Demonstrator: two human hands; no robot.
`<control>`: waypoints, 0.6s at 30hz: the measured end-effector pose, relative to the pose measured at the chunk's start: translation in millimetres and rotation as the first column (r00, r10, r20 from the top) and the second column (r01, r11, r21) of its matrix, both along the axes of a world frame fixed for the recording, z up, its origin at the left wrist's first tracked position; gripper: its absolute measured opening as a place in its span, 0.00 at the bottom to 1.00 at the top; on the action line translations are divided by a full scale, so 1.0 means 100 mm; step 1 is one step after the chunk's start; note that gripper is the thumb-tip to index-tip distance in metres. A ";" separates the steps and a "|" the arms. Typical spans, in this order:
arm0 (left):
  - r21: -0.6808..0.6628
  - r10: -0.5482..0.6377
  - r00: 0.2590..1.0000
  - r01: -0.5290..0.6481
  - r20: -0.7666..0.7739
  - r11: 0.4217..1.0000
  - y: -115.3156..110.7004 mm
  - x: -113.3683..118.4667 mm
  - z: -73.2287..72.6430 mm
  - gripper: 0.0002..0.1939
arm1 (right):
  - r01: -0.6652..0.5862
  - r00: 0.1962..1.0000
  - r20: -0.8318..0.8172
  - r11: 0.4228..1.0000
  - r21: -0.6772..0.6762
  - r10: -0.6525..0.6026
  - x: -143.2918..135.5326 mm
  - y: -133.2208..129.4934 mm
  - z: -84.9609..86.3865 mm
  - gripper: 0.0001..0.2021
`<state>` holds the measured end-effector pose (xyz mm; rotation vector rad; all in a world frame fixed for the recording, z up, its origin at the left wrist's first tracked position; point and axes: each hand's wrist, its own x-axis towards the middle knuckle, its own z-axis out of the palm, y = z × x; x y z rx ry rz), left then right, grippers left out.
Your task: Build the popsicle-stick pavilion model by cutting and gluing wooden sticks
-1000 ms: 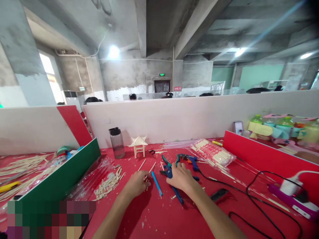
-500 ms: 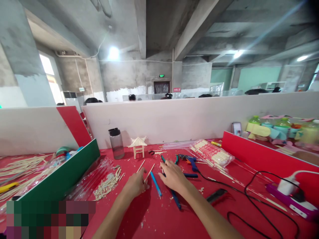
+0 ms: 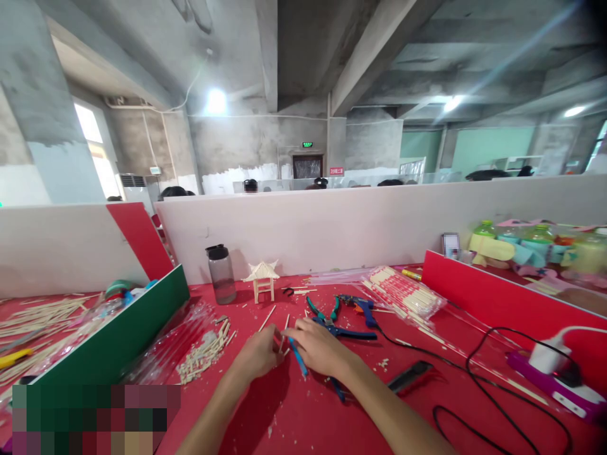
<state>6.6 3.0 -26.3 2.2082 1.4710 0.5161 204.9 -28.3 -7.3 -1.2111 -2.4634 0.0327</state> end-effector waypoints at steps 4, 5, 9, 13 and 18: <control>-0.034 -0.003 0.998 0.005 0.060 0.999 -0.01 0.02 -0.02 0.10 | -0.016 0.999 0.028 1.000 0.020 0.015 -0.04 0.01 -0.04 0.13; -0.046 -0.002 0.997 0.006 0.079 0.999 -0.01 0.03 -0.01 0.11 | -0.009 1.000 0.029 1.000 0.029 0.008 -0.06 0.02 -0.05 0.11; -0.031 -0.016 0.991 0.020 0.135 0.999 -0.02 0.03 0.00 0.13 | -0.058 0.997 0.048 0.997 0.053 0.055 -0.11 0.02 -0.08 0.08; 0.012 -0.027 0.986 0.026 0.162 1.000 0.01 0.01 -0.05 0.15 | -0.097 0.994 0.057 0.994 0.046 0.094 -0.16 0.02 -0.10 0.10; -0.048 -0.036 0.974 0.048 0.222 0.998 0.06 0.01 -0.12 0.17 | -0.085 0.994 0.063 0.996 0.007 0.084 -0.18 0.04 -0.10 0.09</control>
